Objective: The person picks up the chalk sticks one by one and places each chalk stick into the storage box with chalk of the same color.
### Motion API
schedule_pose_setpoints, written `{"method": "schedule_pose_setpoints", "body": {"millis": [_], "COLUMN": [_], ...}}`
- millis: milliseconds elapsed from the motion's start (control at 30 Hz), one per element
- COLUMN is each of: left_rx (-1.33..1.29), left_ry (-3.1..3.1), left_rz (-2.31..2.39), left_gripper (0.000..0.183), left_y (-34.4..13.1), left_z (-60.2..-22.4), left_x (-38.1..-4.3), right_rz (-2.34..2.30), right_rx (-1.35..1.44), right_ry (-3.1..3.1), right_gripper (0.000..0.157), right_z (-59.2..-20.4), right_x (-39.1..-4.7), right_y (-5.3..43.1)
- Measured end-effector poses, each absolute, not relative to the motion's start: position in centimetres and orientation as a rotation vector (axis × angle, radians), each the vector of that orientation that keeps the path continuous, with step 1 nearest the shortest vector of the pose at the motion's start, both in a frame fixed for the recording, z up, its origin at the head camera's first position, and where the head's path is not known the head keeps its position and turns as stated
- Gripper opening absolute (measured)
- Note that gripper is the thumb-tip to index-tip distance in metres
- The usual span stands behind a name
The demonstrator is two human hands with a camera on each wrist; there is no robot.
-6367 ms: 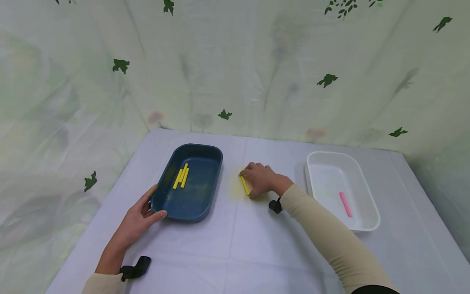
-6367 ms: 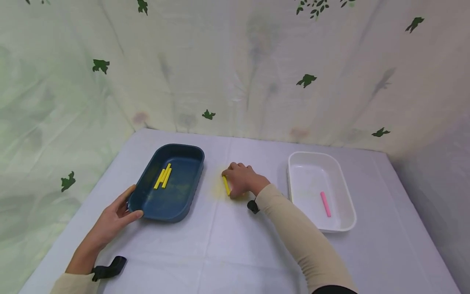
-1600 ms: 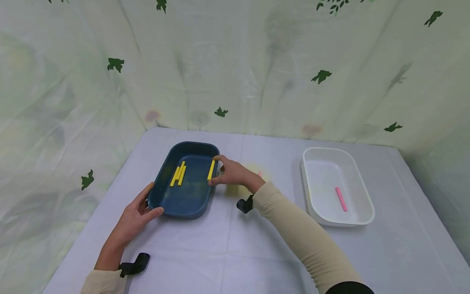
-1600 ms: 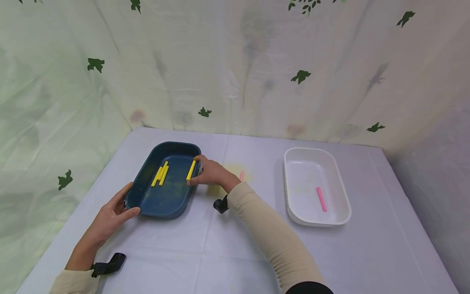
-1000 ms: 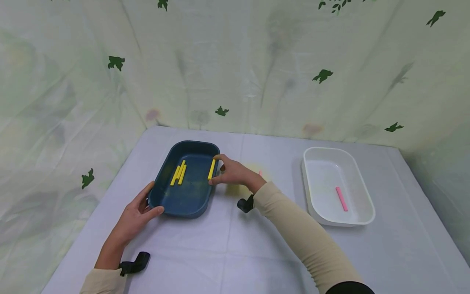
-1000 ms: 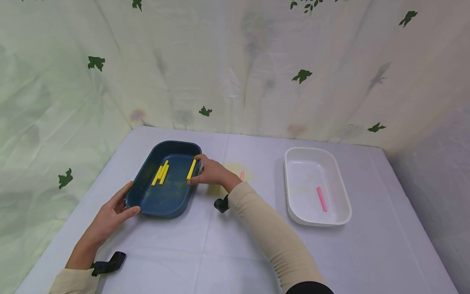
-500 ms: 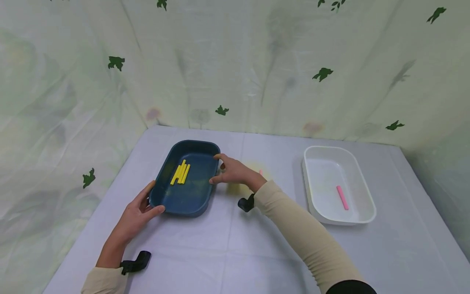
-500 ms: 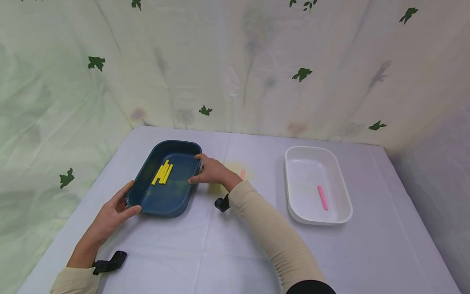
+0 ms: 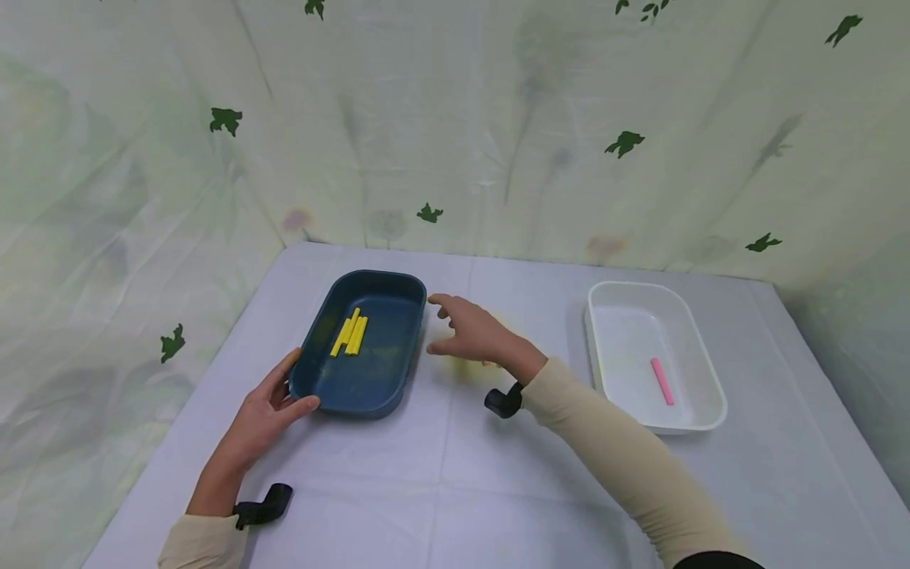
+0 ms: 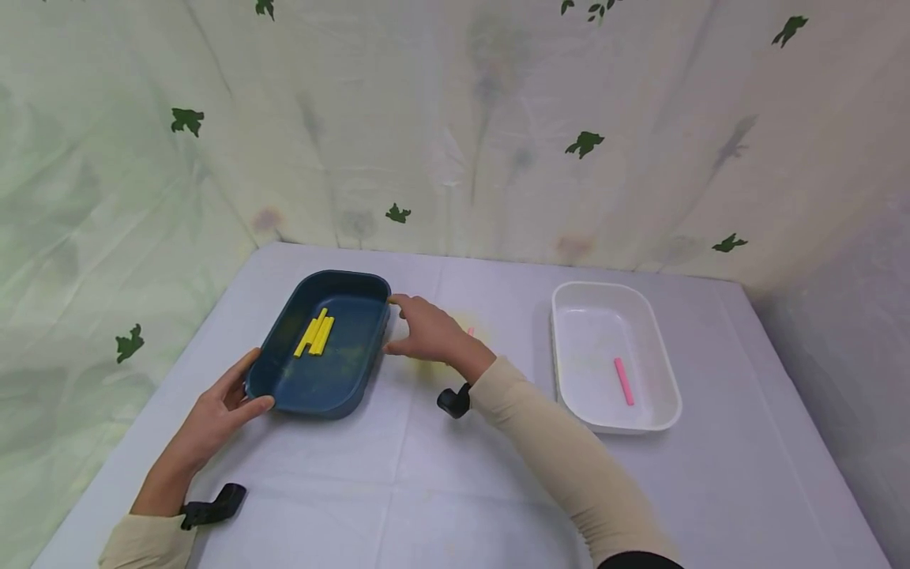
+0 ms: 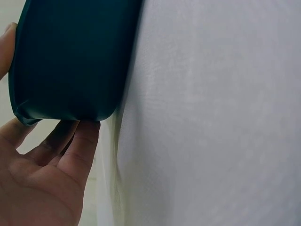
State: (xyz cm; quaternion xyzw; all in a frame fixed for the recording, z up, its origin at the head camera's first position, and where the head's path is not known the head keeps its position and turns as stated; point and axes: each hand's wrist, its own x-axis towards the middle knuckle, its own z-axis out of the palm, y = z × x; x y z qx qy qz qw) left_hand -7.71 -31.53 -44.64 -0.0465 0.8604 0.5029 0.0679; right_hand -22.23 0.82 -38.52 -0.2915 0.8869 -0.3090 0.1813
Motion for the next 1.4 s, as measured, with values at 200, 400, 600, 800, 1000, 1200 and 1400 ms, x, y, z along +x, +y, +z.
{"method": "schedule_pose_setpoints", "body": {"millis": [200, 400, 600, 800, 1000, 1200, 1400], "left_rx": [-0.150, -0.170, -0.144, -0.121, -0.121, -0.107, -0.134], "left_ry": [2.602, 2.612, 2.606, 2.610, 2.615, 2.613, 2.611], "left_rz": [1.488, 1.461, 1.492, 1.524, 1.512, 1.516, 1.486], "left_gripper": [0.093, 0.094, 0.093, 0.092, 0.092, 0.093, 0.093], "left_y": [-31.5, -31.5, -31.4, -31.4, -31.6, -31.5, -31.6], "left_z": [-44.5, -44.6, -44.9, -44.8, -44.7, -44.8, -44.7], "left_x": [-8.1, -8.0, -7.7, -7.7, -7.7, -7.9, -7.7], "right_rz": [-0.845, -0.818, -0.849, -0.861, -0.861, -0.851, -0.826], "right_rx": [-0.861, -0.924, -0.861, -0.874, -0.871, -0.867, -0.829], "right_ry": [2.544, 2.636, 2.702, 2.749, 2.784, 2.818, 2.846], "right_gripper": [0.079, 0.077, 0.078, 0.076, 0.074, 0.075, 0.075], "right_z": [-38.1, -38.7, -39.4, -39.5, -39.0, -38.5, -37.9], "right_x": [-21.0, -19.0, -16.8, -16.0, -15.9, -15.3, -13.6], "right_y": [2.8, 5.0, 7.3, 8.7, 9.5, 10.7, 12.7]}}
